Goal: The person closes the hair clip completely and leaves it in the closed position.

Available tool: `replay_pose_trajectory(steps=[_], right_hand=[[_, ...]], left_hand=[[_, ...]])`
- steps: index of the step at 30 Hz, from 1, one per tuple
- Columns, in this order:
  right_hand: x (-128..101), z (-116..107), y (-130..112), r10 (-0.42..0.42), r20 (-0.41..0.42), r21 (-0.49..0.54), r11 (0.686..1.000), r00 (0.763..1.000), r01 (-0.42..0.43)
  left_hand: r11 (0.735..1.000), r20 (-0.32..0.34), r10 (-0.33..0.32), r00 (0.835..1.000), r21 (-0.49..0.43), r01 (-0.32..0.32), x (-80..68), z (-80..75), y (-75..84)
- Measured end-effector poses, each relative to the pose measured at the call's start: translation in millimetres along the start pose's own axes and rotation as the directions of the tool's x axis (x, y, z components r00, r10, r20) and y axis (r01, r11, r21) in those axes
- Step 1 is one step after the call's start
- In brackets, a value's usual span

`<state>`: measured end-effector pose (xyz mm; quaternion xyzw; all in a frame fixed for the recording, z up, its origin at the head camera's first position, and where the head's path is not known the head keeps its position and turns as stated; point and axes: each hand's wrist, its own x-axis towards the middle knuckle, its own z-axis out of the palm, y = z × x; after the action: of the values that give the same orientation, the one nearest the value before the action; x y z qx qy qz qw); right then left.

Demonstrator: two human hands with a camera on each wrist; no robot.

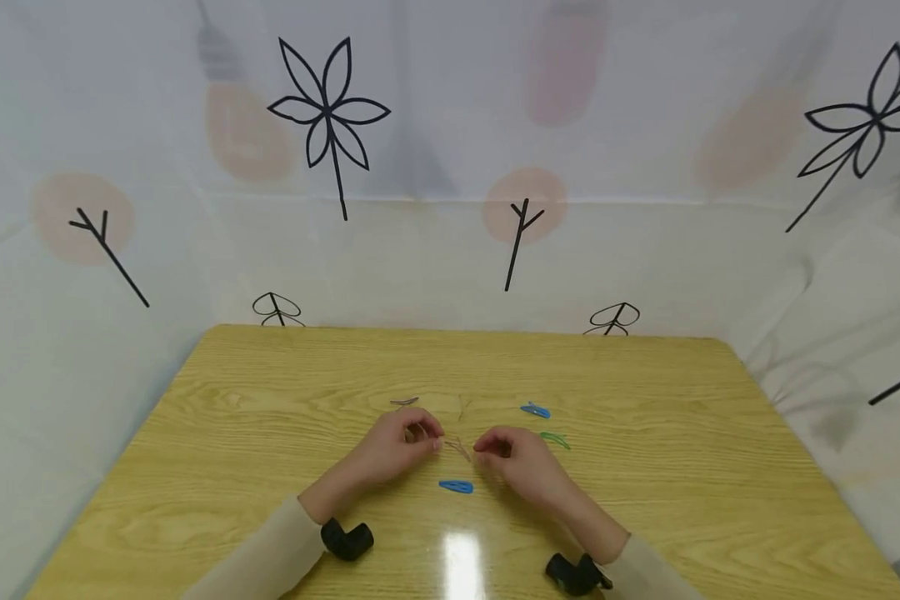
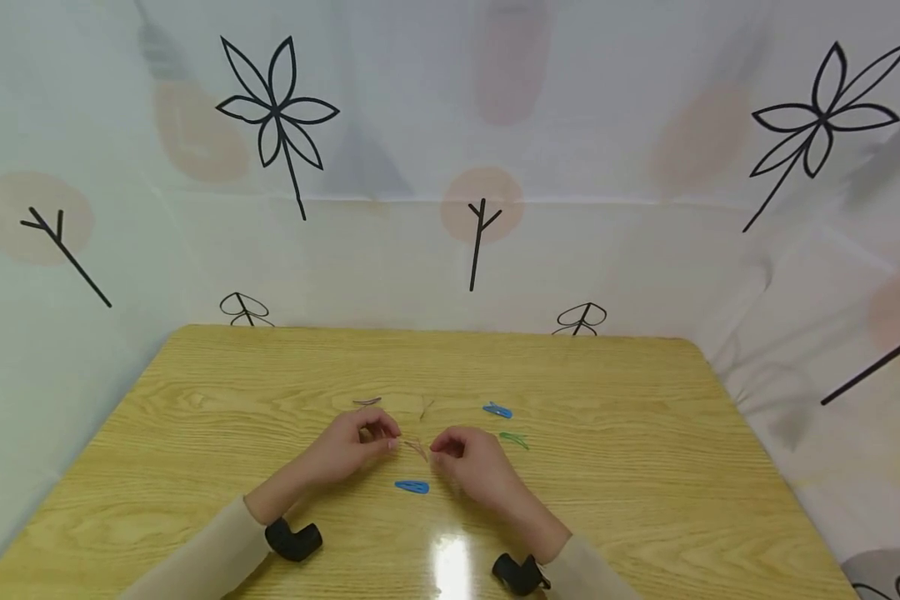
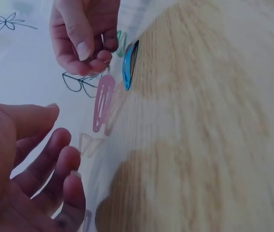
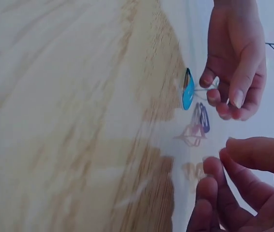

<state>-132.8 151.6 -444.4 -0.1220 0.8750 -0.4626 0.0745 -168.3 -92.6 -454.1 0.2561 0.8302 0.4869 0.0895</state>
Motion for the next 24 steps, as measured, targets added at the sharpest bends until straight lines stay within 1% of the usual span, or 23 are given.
replay_pose_trajectory(steps=[3,7,10,14,17,21,24], right_hand=[[0,2,-2,0.016,-0.041,-0.008,1.000,0.999,-0.017],[3,6,-3,0.015,-0.053,-0.017,1.000,0.998,-0.016],[7,7,-1,0.007,-0.033,-0.014,1.000,0.999,-0.008],[9,7,0,0.002,0.008,-0.015,1.000,1.000,-0.002],[11,6,1,-0.012,0.040,-0.031,0.999,0.999,0.014],[14,5,4,-0.030,0.071,-0.039,0.999,0.997,0.033],[15,5,5,-0.044,0.081,-0.034,0.998,0.996,0.047]], left_hand=[[1.000,-0.005,0.003,1.000,-0.007,-0.003,3.3,0.6,-1.3],[1.000,-0.009,-0.004,1.000,-0.017,0.004,7.8,1.5,-4.1],[1.000,0.000,-0.024,1.000,-0.019,0.024,12.7,2.2,-8.8],[0.997,0.023,-0.075,0.997,-0.024,0.076,18.5,0.9,-16.0],[0.994,0.040,-0.100,0.994,-0.033,0.101,21.0,-1.0,-20.4],[0.995,0.056,-0.091,0.994,-0.024,0.093,23.2,-0.9,-22.6],[0.997,0.053,-0.076,0.996,-0.023,0.077,23.9,0.7,-21.3]])
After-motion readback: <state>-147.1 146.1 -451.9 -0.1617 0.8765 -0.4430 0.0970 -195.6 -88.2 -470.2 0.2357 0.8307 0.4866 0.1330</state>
